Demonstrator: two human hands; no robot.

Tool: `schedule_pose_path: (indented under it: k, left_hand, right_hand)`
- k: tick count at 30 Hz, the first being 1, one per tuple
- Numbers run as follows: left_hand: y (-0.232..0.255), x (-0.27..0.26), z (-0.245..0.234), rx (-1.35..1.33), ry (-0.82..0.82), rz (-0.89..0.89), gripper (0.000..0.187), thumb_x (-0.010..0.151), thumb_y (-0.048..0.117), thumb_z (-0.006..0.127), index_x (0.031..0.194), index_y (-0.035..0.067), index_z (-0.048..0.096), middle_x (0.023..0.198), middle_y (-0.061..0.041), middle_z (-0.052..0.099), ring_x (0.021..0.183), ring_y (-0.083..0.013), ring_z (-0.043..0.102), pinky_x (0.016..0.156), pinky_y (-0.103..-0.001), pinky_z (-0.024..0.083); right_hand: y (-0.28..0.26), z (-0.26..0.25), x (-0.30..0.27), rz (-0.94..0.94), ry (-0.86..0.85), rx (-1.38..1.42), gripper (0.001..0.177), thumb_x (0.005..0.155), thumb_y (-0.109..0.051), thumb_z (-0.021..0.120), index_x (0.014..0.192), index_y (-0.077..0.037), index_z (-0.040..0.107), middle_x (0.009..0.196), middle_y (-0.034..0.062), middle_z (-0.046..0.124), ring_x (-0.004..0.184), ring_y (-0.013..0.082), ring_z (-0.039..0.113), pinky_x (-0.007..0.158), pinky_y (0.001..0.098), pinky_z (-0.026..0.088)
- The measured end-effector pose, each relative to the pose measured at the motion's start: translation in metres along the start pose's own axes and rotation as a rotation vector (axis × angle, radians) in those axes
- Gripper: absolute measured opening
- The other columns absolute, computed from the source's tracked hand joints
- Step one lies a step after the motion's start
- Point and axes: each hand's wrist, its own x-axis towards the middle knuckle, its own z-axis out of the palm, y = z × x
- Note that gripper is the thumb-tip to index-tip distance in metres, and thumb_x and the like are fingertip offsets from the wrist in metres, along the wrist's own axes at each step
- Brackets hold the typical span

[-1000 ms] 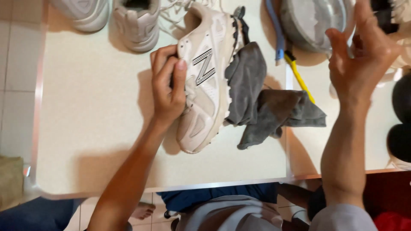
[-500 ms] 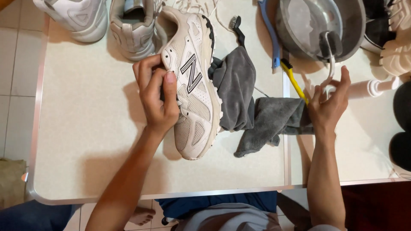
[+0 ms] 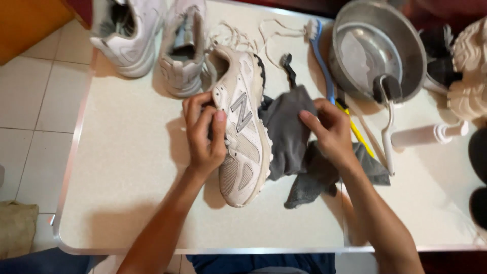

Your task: The person cleans a beige New Balance sneaker on a table. They first wipe the shoe with a grey cloth, then apply a white cleaning liquid from a bottle onto a brush and scrub the shoe's upper and side panels.

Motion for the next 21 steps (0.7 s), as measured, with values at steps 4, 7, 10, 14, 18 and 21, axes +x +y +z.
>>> schedule_pose_path:
  k: [4, 7, 10, 14, 18, 21]
  left_hand:
    - [0.001, 0.001, 0.000, -0.064, 0.003, -0.019, 0.033, 0.108, 0.016, 0.048, 0.078, 0.002, 0.051, 0.109, -0.016, 0.057, 0.103, -0.0352, 0.050, 0.098, -0.045, 0.040]
    - [0.002, -0.003, 0.001, -0.098, -0.028, -0.018, 0.030, 0.105, 0.015, 0.055, 0.079, 0.001, 0.055, 0.110, -0.016, 0.059, 0.106, -0.0357, 0.052, 0.100, -0.046, 0.040]
    - [0.002, 0.001, 0.004, -0.099, -0.059, 0.000, 0.026, 0.102, 0.013, 0.060, 0.080, 0.000, 0.059, 0.109, -0.016, 0.060, 0.108, -0.0363, 0.053, 0.102, -0.048, 0.040]
    - [-0.007, -0.005, 0.007, -0.053, -0.049, 0.020, 0.030, 0.104, 0.018, 0.058, 0.079, 0.002, 0.056, 0.110, -0.014, 0.060, 0.107, -0.0357, 0.054, 0.101, -0.046, 0.040]
    - [-0.006, -0.007, 0.010, -0.070, -0.057, -0.005, 0.033, 0.105, 0.019, 0.055, 0.078, 0.002, 0.053, 0.110, -0.015, 0.061, 0.107, -0.0363, 0.055, 0.101, -0.047, 0.041]
    - [-0.008, -0.006, 0.010, -0.058, -0.073, 0.024, 0.034, 0.107, 0.020, 0.052, 0.077, 0.004, 0.049, 0.114, -0.013, 0.060, 0.107, -0.0343, 0.055, 0.100, -0.046, 0.041]
  right_hand:
    - [-0.085, 0.003, -0.020, -0.487, 0.016, 0.042, 0.022, 0.094, -0.008, 0.071, 0.082, -0.001, 0.054, 0.085, 0.0146, 0.059, 0.081, 0.0249, 0.054, 0.077, 0.0359, 0.046]
    - [-0.124, 0.037, -0.028, -0.651, -0.097, -0.068, 0.021, 0.084, -0.006, 0.077, 0.074, 0.002, 0.060, 0.085, 0.0208, 0.066, 0.075, 0.0346, 0.062, 0.072, 0.0441, 0.052]
    - [-0.124, 0.068, -0.022, -0.787, -0.256, -0.126, 0.015, 0.082, -0.003, 0.074, 0.071, 0.001, 0.065, 0.096, 0.0230, 0.072, 0.082, 0.0413, 0.071, 0.077, 0.0510, 0.058]
    - [-0.117, 0.075, -0.018, -0.892, -0.399, -0.088, 0.021, 0.093, 0.002, 0.063, 0.072, 0.003, 0.059, 0.092, 0.0240, 0.070, 0.084, 0.0453, 0.072, 0.081, 0.0588, 0.055]
    - [-0.119, 0.069, -0.028, -0.835, -0.420, -0.067, 0.018, 0.091, 0.003, 0.066, 0.073, 0.003, 0.061, 0.082, 0.0211, 0.066, 0.077, 0.0437, 0.073, 0.072, 0.0522, 0.059]
    - [-0.124, 0.064, -0.032, -0.764, -0.473, 0.023, 0.020, 0.092, 0.001, 0.065, 0.072, 0.002, 0.062, 0.080, 0.0207, 0.066, 0.071, 0.0421, 0.072, 0.064, 0.0481, 0.058]
